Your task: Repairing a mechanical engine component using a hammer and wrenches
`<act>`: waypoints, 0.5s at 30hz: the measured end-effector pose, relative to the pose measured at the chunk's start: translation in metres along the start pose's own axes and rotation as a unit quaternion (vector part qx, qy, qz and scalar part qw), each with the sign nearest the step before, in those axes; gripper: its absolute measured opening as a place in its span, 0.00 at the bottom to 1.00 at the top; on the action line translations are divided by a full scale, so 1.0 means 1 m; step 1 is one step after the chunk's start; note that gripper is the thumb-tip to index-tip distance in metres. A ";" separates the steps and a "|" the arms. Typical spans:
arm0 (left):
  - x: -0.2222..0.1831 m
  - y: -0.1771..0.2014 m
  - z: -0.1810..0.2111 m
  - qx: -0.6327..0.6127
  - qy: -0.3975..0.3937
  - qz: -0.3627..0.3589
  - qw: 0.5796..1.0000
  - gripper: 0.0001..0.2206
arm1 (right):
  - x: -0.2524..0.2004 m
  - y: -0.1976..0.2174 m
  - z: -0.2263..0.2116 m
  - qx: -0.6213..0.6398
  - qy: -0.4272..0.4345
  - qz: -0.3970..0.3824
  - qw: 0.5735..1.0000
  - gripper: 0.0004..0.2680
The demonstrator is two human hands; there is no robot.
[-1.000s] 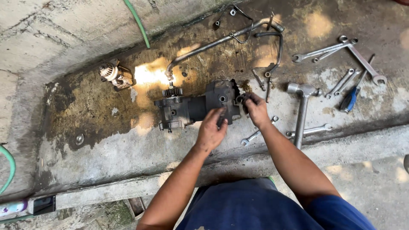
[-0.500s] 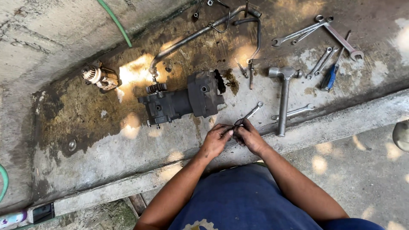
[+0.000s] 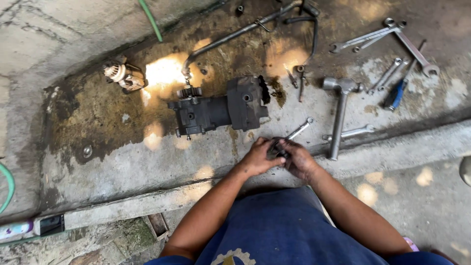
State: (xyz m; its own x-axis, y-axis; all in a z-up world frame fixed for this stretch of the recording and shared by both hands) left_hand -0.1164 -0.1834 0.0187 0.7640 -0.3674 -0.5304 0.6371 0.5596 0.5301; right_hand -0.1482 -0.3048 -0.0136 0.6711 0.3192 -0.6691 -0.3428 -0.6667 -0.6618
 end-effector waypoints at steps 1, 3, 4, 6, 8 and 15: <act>-0.006 0.006 0.007 0.023 -0.016 0.027 0.999 0.33 | -0.013 -0.016 -0.030 -0.136 0.059 0.049 0.988 0.19; -0.017 0.018 0.012 0.046 -0.028 0.055 0.997 0.43 | 0.010 -0.017 -0.069 -0.269 0.115 0.093 0.952 0.22; -0.022 0.028 0.014 0.026 -0.059 0.099 0.993 0.38 | 0.046 0.000 -0.083 -0.383 0.150 0.120 0.904 0.19; -0.025 0.046 0.011 0.007 -0.091 0.141 0.986 0.33 | 0.120 0.034 -0.112 -0.490 0.184 0.144 0.840 0.17; -0.026 0.060 -0.005 0.019 -0.068 0.156 0.985 0.27 | 0.191 0.060 -0.143 -0.638 0.257 0.181 0.703 0.15; -0.040 0.088 -0.041 -0.015 -0.047 0.202 0.978 0.20 | 0.242 0.037 -0.203 -0.713 0.344 0.210 0.573 0.11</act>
State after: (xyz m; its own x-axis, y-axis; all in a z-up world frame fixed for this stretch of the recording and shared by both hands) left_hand -0.0945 -0.0892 0.0596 0.9597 -0.1777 -0.2177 0.2790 0.6948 0.6629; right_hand 0.1352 -0.3893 -0.1313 0.9950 -0.0861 -0.0514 -0.0127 -0.6164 0.7873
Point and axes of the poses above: each hand's wrist, its own x-axis towards the middle knuckle, its own y-axis out of the back of the hand, z = x × y, the point moved 7 cm from there along x, towards the middle knuckle, and after that the axes turned 7 degrees about x, right-handed, at the moved point
